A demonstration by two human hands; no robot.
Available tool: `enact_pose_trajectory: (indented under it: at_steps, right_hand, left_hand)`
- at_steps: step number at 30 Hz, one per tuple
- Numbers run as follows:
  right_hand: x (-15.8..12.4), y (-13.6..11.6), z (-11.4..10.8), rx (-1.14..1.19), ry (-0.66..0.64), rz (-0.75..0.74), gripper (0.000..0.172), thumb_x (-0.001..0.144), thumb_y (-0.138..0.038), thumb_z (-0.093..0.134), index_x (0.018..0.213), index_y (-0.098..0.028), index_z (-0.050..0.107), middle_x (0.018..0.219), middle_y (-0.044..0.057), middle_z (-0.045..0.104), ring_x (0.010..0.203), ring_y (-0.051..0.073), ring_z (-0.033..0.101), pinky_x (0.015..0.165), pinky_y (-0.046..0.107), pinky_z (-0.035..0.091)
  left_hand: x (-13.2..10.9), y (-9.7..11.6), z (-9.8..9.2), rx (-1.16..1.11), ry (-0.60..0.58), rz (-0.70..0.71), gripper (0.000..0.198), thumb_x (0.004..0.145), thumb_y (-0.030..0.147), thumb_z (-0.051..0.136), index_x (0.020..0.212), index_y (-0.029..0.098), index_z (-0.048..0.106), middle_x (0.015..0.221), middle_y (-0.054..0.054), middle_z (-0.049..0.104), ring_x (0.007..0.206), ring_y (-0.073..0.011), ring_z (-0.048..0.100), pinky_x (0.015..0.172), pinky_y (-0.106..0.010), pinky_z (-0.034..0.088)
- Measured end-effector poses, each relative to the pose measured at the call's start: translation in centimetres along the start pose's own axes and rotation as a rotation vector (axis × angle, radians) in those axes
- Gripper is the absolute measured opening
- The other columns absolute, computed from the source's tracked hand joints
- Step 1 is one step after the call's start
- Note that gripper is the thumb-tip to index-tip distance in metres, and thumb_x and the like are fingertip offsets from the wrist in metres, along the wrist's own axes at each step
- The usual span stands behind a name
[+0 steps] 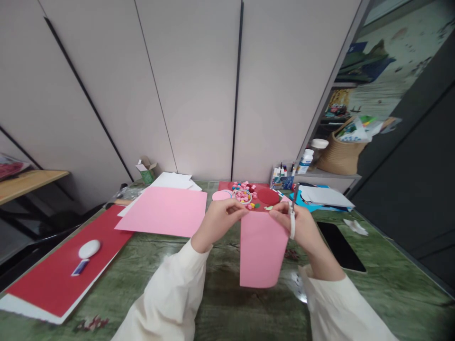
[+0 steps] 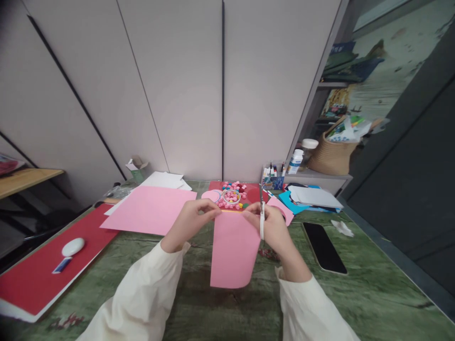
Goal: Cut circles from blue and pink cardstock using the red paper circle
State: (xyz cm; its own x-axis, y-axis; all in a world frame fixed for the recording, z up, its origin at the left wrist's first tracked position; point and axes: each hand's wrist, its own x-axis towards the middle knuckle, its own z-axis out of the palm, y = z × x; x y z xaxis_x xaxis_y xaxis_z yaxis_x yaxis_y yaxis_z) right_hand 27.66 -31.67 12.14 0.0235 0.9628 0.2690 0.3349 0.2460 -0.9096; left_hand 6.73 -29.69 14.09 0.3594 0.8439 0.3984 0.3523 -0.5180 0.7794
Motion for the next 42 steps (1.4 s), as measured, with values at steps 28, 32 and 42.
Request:
enact_pose_trajectory:
  at_steps: [28, 32, 42]
  right_hand:
    - [0.3, 0.6, -0.3, -0.144, -0.064, -0.114, 0.022, 0.069, -0.035, 0.066, 0.076, -0.015, 0.066, 0.076, 0.007, 0.067, 0.066, 0.018, 0.057, 0.057, 0.028, 0.042]
    - [0.3, 0.7, -0.3, -0.184, -0.094, -0.100, 0.022, 0.071, -0.035, 0.064, 0.073, -0.014, 0.066, 0.074, 0.007, 0.067, 0.064, 0.018, 0.056, 0.055, 0.027, 0.041]
    - [0.4, 0.8, 0.1, -0.270, -0.067, -0.079, 0.022, 0.070, -0.035, 0.062, 0.072, -0.013, 0.066, 0.061, 0.002, 0.059, 0.052, 0.012, 0.047, 0.047, 0.024, 0.036]
  left_hand:
    - [0.0, -0.3, 0.0, 0.214, 0.008, 0.002, 0.023, 0.081, 0.032, 0.051, 0.065, 0.018, 0.060, 0.062, 0.002, 0.063, 0.059, -0.0110, 0.055, 0.059, -0.022, 0.038]
    - [0.0, -0.5, 0.1, 0.254, -0.008, 0.016, 0.023, 0.082, 0.033, 0.050, 0.066, 0.019, 0.060, 0.063, 0.002, 0.063, 0.061, -0.0114, 0.056, 0.059, -0.022, 0.037]
    - [0.0, -0.6, 0.2, 0.415, -0.035, 0.060, 0.026, 0.086, 0.032, 0.042, 0.069, 0.019, 0.056, 0.064, 0.002, 0.061, 0.058, -0.0111, 0.053, 0.054, -0.022, 0.033]
